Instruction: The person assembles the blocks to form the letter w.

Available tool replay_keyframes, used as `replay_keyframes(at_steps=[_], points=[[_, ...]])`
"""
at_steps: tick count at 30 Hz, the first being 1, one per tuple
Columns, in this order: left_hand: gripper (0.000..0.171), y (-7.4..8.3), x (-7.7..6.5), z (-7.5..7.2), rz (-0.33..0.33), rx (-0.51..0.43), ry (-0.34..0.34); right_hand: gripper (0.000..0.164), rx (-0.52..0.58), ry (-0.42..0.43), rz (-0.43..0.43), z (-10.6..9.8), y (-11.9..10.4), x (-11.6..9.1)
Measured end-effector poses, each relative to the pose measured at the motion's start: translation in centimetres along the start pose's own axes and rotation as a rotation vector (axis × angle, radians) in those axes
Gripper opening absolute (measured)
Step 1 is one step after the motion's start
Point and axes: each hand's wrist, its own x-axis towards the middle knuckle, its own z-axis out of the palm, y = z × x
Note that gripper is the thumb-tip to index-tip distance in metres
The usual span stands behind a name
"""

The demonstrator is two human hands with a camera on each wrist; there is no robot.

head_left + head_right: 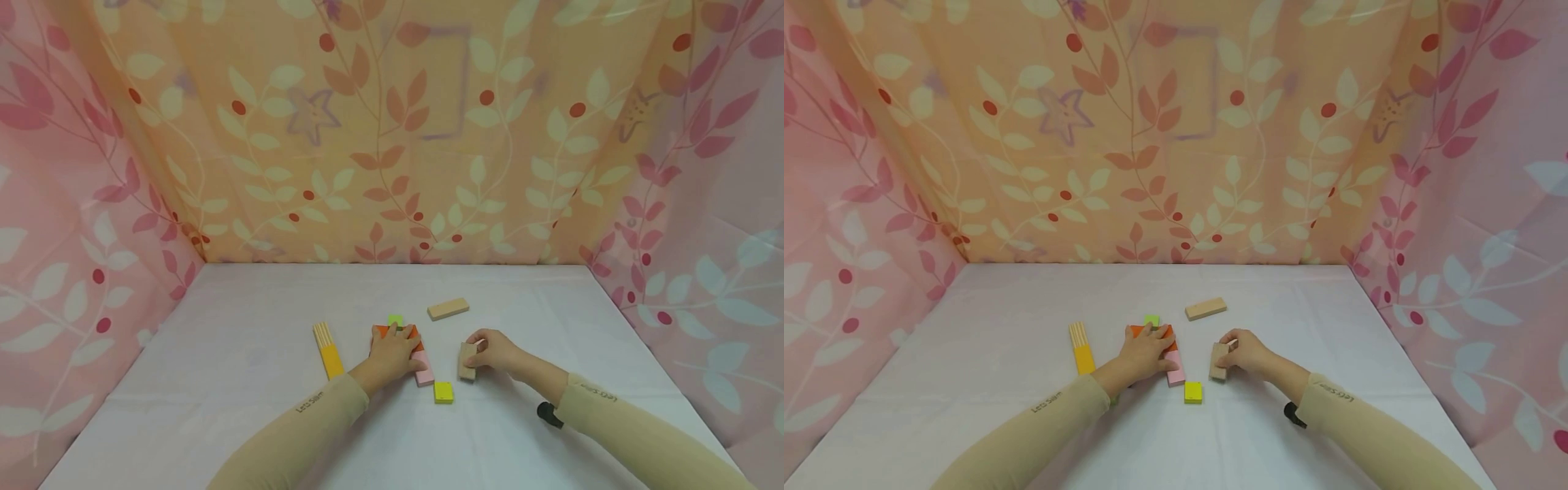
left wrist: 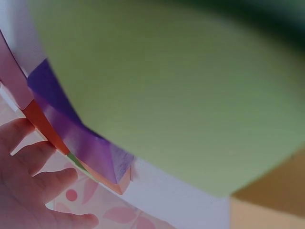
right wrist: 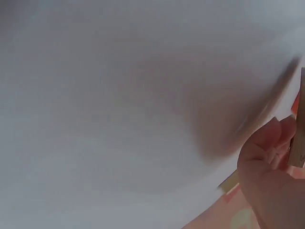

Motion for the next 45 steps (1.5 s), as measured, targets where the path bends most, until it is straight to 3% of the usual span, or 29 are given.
replay_keyframes(at_steps=[5,14,19,25,31,39,45], points=[[0.066,-0.1,-0.1,-0.2,-0.002,0.011,0.006,0.038,0.022,-0.025,0.036,-1.9,0.8,0.6],[0.065,-0.3,0.3,-0.1,-0.005,0.011,0.003,0.033,-0.136,-0.118,0.017,-3.6,1.1,1.4],[0.066,-0.3,0.5,0.0,-0.008,0.018,0.001,0.048,-0.149,-0.081,-0.085,-4.8,1.0,4.2],[0.066,-0.1,0.5,0.1,-0.002,0.027,-0.007,0.061,-0.284,-0.058,-0.227,-5.3,1.3,7.7],[0.066,0.2,0.4,0.2,-0.004,0.020,-0.007,0.065,-0.372,-0.049,-0.280,-5.0,1.1,10.3],[0.067,0.0,0.3,0.3,-0.010,0.017,-0.007,0.048,-0.438,0.001,-0.282,-4.4,1.3,11.6],[0.066,-0.1,0.3,0.4,-0.017,-0.003,-0.004,0.038,-0.346,0.001,-0.219,-4.6,0.9,10.6]])
